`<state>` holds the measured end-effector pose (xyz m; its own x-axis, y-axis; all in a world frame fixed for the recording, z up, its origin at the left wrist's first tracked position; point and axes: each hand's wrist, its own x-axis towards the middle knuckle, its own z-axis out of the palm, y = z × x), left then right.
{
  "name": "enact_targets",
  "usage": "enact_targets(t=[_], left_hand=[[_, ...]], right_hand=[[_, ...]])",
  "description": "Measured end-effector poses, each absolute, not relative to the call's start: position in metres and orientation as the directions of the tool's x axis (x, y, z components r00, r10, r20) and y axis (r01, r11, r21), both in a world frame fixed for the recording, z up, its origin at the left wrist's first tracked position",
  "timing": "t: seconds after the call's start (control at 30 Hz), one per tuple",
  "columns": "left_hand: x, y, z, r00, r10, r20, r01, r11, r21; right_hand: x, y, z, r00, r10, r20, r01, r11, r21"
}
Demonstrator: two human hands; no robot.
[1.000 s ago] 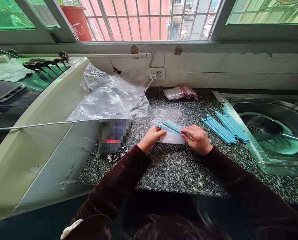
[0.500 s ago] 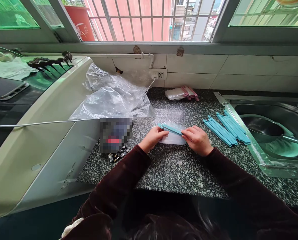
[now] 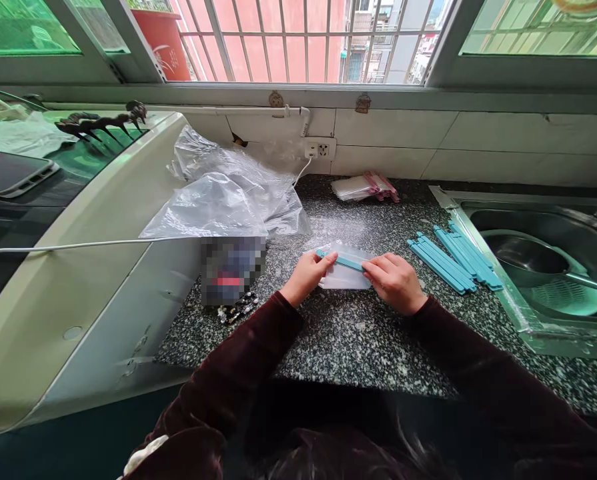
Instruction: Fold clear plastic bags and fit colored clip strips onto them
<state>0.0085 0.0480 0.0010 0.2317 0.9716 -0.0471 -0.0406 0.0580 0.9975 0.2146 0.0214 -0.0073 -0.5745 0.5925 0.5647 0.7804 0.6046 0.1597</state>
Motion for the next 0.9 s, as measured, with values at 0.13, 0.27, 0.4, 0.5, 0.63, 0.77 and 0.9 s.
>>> enact_targets(t=[0.13,0.27,0.4,0.5,0.63,0.77,0.9], left_hand=[[0.008,0.049,0.003,0.227,0.974,-0.024,-0.055,0.037,0.998],[0.007,0.048,0.005,0.268,0.963,0.003,-0.022,0.003,1.0],[0.007,0.043,0.007,0.39,0.92,0.029,0.038,-0.047,0.998],[0.007,0.04,0.008,0.454,0.889,0.052,0.052,-0.085,0.995],[0.006,0.038,0.007,0.473,0.877,0.08,0.046,-0.115,0.992],[0.005,0.04,0.004,0.499,0.859,0.113,0.041,-0.153,0.987],[0.006,0.04,0.002,0.485,0.86,0.16,0.084,-0.228,0.97]], right_hand=[[0.214,0.02,-0.007,-0.561,0.603,0.567,0.785,0.606,0.132],[0.219,0.021,-0.006,-0.44,0.637,0.633,0.796,0.603,-0.053],[0.227,0.026,-0.007,-0.304,0.709,0.636,0.745,0.593,-0.305],[0.231,0.028,-0.008,-0.321,0.797,0.512,0.658,0.576,-0.485],[0.23,0.026,-0.008,-0.356,0.853,0.381,0.607,0.521,-0.6],[0.228,0.024,-0.004,-0.351,0.87,0.346,0.583,0.492,-0.647],[0.227,0.023,0.0,-0.402,0.849,0.344,0.605,0.528,-0.596]])
